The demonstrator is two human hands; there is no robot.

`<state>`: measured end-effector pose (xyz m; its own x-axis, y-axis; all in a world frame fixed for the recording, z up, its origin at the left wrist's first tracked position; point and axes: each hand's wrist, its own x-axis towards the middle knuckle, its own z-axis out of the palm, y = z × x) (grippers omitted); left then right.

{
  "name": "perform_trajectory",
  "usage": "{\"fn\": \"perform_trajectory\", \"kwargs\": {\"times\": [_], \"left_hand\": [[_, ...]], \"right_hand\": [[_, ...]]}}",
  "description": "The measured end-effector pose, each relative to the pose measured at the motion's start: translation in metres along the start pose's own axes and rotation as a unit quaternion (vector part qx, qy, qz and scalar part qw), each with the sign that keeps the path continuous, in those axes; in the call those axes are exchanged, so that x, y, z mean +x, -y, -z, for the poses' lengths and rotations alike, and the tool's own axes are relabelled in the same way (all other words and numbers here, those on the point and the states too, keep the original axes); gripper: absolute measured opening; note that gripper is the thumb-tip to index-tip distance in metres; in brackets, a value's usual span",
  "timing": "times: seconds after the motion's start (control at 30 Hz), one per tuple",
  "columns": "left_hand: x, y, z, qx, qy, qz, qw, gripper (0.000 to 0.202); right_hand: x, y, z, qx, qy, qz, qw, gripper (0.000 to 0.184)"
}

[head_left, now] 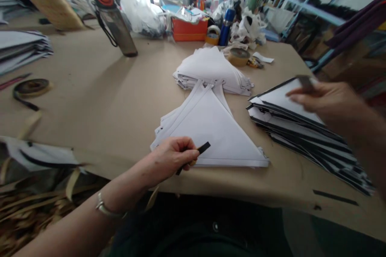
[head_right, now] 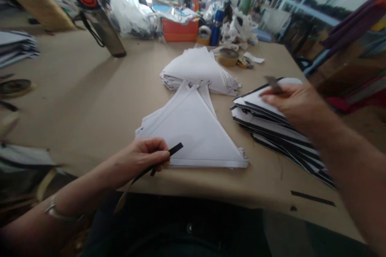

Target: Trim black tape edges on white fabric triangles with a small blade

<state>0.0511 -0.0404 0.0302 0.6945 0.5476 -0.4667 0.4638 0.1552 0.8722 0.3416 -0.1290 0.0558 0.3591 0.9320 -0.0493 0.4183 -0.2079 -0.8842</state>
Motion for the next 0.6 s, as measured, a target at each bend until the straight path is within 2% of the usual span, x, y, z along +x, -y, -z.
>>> {"fn": "perform_trajectory", "kwargs": {"times": [0.03, 0.1, 0.17, 0.23, 0.33, 0.43, 0.53, 0.6], "left_hand": [[0.001, -0.001, -0.003, 0.005, 0.006, 0.001, 1.0, 0.021], [0.002, -0.002, -0.007, 0.025, 0.016, 0.0, 1.0, 0.021], [0.002, -0.002, -0.009, 0.047, 0.026, -0.003, 0.999, 0.021], [0.002, -0.003, -0.01, 0.064, 0.032, -0.01, 0.997, 0.021], [0.003, -0.004, -0.011, 0.095, 0.03, -0.017, 0.995, 0.021], [0.005, -0.006, -0.013, 0.133, 0.055, -0.004, 0.99, 0.022], [0.009, -0.008, -0.014, 0.159, 0.096, 0.008, 0.982, 0.025], [0.012, -0.009, -0.013, 0.169, 0.106, 0.003, 0.98, 0.027]], "right_hand": [[-0.006, -0.001, -0.027, 0.013, 0.018, -0.005, 1.0, 0.031], [-0.017, -0.004, -0.065, 0.036, 0.048, -0.014, 0.998, 0.03], [-0.025, -0.008, -0.084, 0.055, 0.078, -0.022, 0.995, 0.027], [-0.03, -0.011, -0.094, 0.073, 0.12, -0.03, 0.99, 0.023], [-0.034, -0.011, -0.101, 0.107, 0.186, -0.029, 0.976, 0.014], [-0.036, -0.005, -0.1, 0.142, 0.205, -0.028, 0.968, 0.01], [-0.039, -0.002, -0.084, 0.144, 0.172, -0.034, 0.974, 0.01], [-0.042, -0.005, -0.063, 0.141, 0.116, -0.048, 0.982, 0.012]]}}
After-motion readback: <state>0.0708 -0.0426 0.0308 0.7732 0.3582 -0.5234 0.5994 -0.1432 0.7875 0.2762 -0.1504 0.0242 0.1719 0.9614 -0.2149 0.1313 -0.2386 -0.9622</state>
